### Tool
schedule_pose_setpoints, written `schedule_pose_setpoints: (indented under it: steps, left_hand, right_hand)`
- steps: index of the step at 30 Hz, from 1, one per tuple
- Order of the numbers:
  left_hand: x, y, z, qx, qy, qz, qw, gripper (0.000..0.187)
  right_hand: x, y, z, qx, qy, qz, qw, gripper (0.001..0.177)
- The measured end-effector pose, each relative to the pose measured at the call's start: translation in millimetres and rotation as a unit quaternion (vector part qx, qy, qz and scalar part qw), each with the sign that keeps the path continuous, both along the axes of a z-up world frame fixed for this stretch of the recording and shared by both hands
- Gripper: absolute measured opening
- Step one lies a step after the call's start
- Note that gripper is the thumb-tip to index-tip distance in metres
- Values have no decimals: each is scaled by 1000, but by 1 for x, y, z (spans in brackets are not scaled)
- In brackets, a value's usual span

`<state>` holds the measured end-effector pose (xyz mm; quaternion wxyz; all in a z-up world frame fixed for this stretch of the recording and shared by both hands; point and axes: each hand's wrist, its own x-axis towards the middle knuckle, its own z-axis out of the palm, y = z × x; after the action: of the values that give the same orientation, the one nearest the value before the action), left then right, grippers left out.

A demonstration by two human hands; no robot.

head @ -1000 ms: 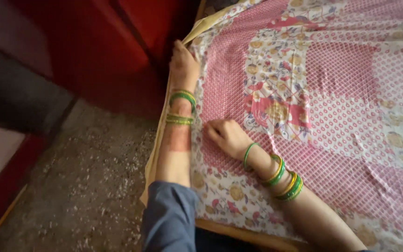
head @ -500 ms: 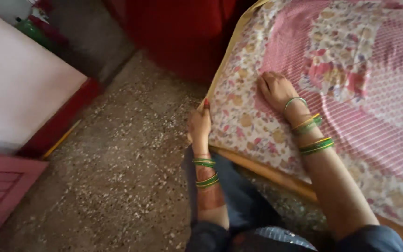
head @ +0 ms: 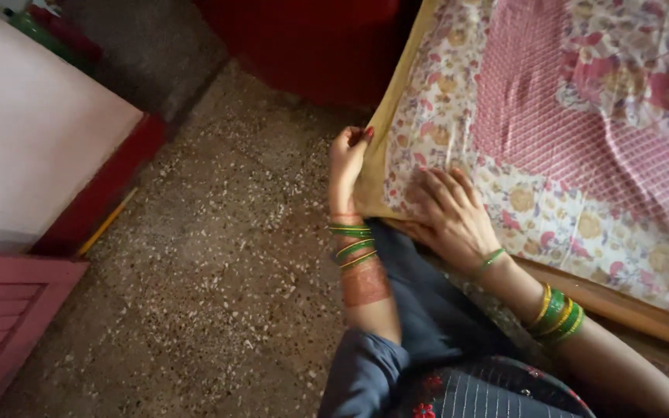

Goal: The person spreads a patterned sheet over a single bed, smoothing and tucking the edges by hand. The person sits on the floor beside the bed to adjust the sheet along the sides and corners.

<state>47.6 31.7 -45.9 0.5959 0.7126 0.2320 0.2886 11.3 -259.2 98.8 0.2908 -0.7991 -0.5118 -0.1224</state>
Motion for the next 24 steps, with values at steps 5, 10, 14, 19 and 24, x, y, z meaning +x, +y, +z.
schedule_pose_setpoints:
  steps: [5, 10, 14, 19, 24]
  left_hand:
    - [-14, -4, 34, -111, 33, -60, 991, 38]
    - [-9, -27, 63, -54, 62, -77, 994, 34]
    - [-5, -20, 42, -24, 75, -14, 997, 37]
    - [-7, -3, 31, -106, 8, 38, 994, 29]
    - [-25, 1, 39, -174, -33, 13, 984, 26]
  right_hand:
    - [-8, 38, -24, -17, -39, -2, 999, 57]
    - [-10, 63, -49, -54, -154, -51, 985, 50]
    - [-12, 65, -52, -13, -67, -17, 998, 48]
    - [-23, 71, -50, -9, 4, 16, 1000, 53]
    - [-32, 83, -49, 36, 101, 49, 993, 49]
